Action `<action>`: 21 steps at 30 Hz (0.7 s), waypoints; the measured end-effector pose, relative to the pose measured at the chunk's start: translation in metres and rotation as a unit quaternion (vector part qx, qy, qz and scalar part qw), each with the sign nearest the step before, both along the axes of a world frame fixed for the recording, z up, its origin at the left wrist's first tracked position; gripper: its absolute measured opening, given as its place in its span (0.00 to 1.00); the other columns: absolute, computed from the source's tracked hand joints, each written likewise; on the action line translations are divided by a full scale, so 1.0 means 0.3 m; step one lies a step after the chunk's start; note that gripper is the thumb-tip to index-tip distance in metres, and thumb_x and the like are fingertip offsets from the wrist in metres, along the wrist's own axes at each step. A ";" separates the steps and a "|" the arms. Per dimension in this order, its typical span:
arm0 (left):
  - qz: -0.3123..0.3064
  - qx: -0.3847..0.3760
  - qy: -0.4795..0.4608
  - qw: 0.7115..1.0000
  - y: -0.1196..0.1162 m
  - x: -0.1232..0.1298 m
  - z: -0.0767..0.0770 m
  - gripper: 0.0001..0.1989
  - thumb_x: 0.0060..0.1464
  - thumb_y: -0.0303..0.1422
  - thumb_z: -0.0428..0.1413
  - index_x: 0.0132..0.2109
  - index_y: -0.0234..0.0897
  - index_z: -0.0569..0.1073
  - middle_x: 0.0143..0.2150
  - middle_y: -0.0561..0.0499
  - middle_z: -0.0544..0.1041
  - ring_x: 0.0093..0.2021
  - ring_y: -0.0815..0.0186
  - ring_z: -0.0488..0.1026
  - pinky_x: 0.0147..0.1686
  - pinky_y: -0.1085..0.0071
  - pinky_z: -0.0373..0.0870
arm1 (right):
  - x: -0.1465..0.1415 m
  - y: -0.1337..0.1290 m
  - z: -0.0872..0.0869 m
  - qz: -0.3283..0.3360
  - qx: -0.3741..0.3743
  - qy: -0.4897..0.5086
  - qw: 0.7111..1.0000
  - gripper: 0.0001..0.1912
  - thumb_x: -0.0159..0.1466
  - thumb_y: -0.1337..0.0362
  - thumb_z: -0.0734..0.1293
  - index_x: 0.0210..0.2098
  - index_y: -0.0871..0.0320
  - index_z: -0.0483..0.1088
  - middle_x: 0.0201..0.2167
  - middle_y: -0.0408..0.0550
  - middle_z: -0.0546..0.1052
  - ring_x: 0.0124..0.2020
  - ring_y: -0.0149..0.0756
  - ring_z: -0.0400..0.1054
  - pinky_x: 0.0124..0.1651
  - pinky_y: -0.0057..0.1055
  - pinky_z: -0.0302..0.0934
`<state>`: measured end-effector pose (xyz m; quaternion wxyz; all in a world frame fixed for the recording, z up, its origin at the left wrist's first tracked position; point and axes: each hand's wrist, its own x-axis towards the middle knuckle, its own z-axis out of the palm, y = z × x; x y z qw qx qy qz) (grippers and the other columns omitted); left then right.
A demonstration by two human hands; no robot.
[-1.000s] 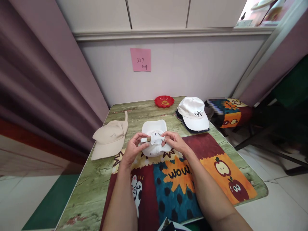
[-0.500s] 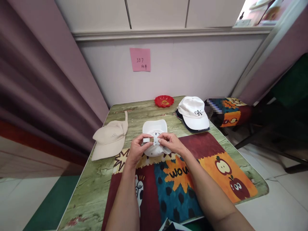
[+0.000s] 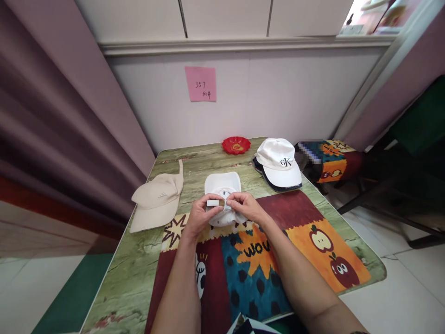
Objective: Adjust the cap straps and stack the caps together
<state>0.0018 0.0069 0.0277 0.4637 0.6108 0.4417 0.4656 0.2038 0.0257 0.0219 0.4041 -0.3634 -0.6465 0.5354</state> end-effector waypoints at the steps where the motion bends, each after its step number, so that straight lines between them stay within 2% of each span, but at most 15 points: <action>1: 0.000 0.002 0.003 1.000 0.003 -0.006 0.000 0.20 0.48 0.38 0.67 0.48 0.38 0.77 0.45 0.47 0.80 0.43 0.61 0.75 0.43 0.69 0.70 | 0.007 0.005 -0.003 -0.012 0.013 0.003 1.000 0.17 0.65 0.51 0.66 0.36 0.59 0.76 0.24 0.41 0.71 0.25 0.29 0.63 0.31 0.26 0.56; 4: 0.002 0.009 0.033 0.999 0.006 -0.023 0.008 0.23 0.54 0.43 0.62 0.54 0.39 0.74 0.46 0.46 0.80 0.46 0.59 0.75 0.46 0.67 0.68 | 0.044 0.021 -0.007 -0.060 0.051 0.016 0.997 0.21 0.68 0.49 0.62 0.40 0.59 0.77 0.29 0.45 0.77 0.31 0.33 0.69 0.36 0.29 0.62; 6: 0.006 0.011 0.074 0.997 0.004 -0.030 0.019 0.20 0.59 0.46 0.56 0.50 0.38 0.77 0.45 0.45 0.80 0.47 0.58 0.74 0.48 0.65 0.67 | 0.080 0.026 -0.004 -0.058 0.069 0.001 0.996 0.23 0.69 0.48 0.60 0.38 0.59 0.78 0.31 0.47 0.79 0.34 0.35 0.71 0.40 0.31 0.63; 10: -0.002 0.000 0.140 0.990 -0.004 -0.046 0.036 0.19 0.60 0.47 0.54 0.40 0.36 0.80 0.42 0.45 0.80 0.46 0.56 0.74 0.47 0.65 0.66 | 0.142 0.021 0.008 0.020 0.086 -0.106 0.990 0.18 0.62 0.48 0.70 0.34 0.57 0.79 0.31 0.45 0.79 0.34 0.37 0.71 0.38 0.30 0.62; 12: -0.019 -0.005 0.140 0.990 -0.005 -0.061 0.037 0.18 0.59 0.46 0.55 0.37 0.36 0.80 0.39 0.47 0.79 0.43 0.58 0.74 0.45 0.66 0.67 | 0.157 0.018 0.010 0.061 0.097 -0.136 0.984 0.16 0.58 0.49 0.74 0.34 0.56 0.80 0.33 0.45 0.79 0.35 0.37 0.71 0.39 0.30 0.62; 14: -0.039 -0.012 0.123 0.992 -0.006 -0.078 0.035 0.16 0.58 0.46 0.56 0.36 0.37 0.79 0.38 0.48 0.78 0.41 0.59 0.73 0.44 0.67 0.67 | 0.161 0.020 0.009 0.083 0.122 -0.138 0.979 0.15 0.58 0.50 0.74 0.33 0.56 0.80 0.35 0.46 0.80 0.37 0.38 0.72 0.43 0.31 0.63; 18: -0.051 -0.039 0.095 0.993 -0.009 -0.093 0.032 0.14 0.52 0.43 0.63 0.39 0.38 0.78 0.41 0.50 0.78 0.43 0.60 0.72 0.44 0.69 0.66 | 0.146 0.026 0.003 0.045 0.156 -0.116 0.980 0.14 0.64 0.51 0.69 0.32 0.55 0.78 0.36 0.46 0.79 0.40 0.39 0.71 0.48 0.33 0.62; 21: -0.049 -0.052 0.073 0.995 -0.012 -0.082 0.032 0.14 0.53 0.43 0.63 0.39 0.37 0.79 0.38 0.51 0.77 0.39 0.63 0.71 0.39 0.71 0.65 | 0.126 0.026 -0.003 -0.010 0.149 -0.092 0.985 0.17 0.66 0.51 0.66 0.31 0.56 0.77 0.31 0.45 0.78 0.36 0.37 0.70 0.43 0.31 0.61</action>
